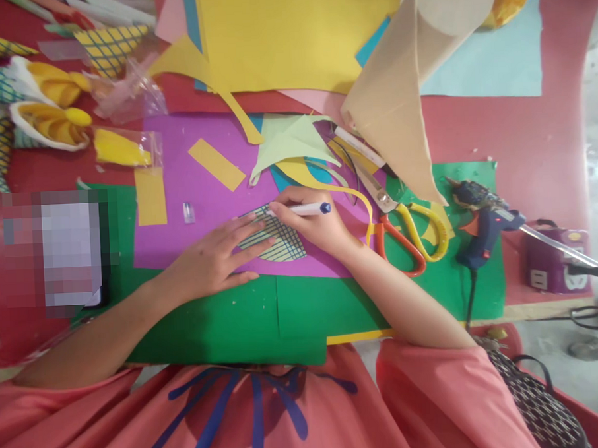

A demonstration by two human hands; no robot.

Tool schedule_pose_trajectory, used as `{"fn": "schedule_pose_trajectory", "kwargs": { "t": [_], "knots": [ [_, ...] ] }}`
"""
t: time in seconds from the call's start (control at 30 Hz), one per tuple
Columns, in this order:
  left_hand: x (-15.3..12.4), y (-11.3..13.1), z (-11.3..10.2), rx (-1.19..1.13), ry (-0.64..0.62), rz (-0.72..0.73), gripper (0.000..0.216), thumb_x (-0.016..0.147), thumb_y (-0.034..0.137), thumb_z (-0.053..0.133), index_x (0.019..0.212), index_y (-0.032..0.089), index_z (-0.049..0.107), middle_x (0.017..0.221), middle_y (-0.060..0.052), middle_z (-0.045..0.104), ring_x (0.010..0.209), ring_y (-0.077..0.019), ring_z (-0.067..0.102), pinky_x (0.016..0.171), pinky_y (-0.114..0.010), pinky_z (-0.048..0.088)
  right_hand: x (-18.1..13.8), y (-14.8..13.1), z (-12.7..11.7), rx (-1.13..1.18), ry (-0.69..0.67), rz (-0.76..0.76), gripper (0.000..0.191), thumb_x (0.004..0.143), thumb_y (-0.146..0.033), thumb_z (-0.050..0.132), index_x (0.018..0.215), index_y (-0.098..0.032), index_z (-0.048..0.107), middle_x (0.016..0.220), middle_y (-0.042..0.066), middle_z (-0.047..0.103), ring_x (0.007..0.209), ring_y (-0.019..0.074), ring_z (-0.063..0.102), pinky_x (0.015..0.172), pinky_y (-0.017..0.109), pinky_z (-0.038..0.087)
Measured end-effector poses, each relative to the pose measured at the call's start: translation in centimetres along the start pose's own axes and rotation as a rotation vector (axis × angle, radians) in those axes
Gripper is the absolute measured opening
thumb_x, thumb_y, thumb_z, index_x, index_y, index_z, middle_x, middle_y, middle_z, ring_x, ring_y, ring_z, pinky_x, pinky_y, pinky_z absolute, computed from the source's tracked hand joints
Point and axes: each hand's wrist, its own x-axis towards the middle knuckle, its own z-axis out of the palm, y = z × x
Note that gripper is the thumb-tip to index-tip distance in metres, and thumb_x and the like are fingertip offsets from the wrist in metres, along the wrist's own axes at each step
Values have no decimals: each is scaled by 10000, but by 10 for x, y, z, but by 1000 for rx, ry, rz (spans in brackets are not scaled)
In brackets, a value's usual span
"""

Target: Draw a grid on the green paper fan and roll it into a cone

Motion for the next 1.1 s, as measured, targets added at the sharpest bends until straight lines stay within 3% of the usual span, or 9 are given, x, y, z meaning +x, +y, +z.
{"fn": "schedule_pose_trajectory", "kwargs": {
  "t": [0.4,0.6,1.1],
  "knots": [
    [0,0,0,44,-4,10,540,893,370,538,1395,222,409,1446,-146,393,1411,-302,269,1125,-487,322,1,-3,-2,-9,-23,6,206,824,-243,583,648,-142,624,575,-19,586,530,77,492,523,213,379],
    [0,2,-2,129,-22,-29,525,926,360,474,1424,242,360,1481,-128,372,1392,-282,318,1129,-523,284,0,-3,-2,36,41,28,240,827,-348,612,695,-150,643,596,-13,603,566,92,534,556,226,404],
    [1,1,-2,74,-10,-15,534,901,344,526,1409,246,393,1471,-173,355,1388,-322,314,1117,-512,314,0,1,-1,-54,-35,-25,249,841,-331,583,682,-146,630,627,0,628,558,85,513,522,213,382]
  ]
}}
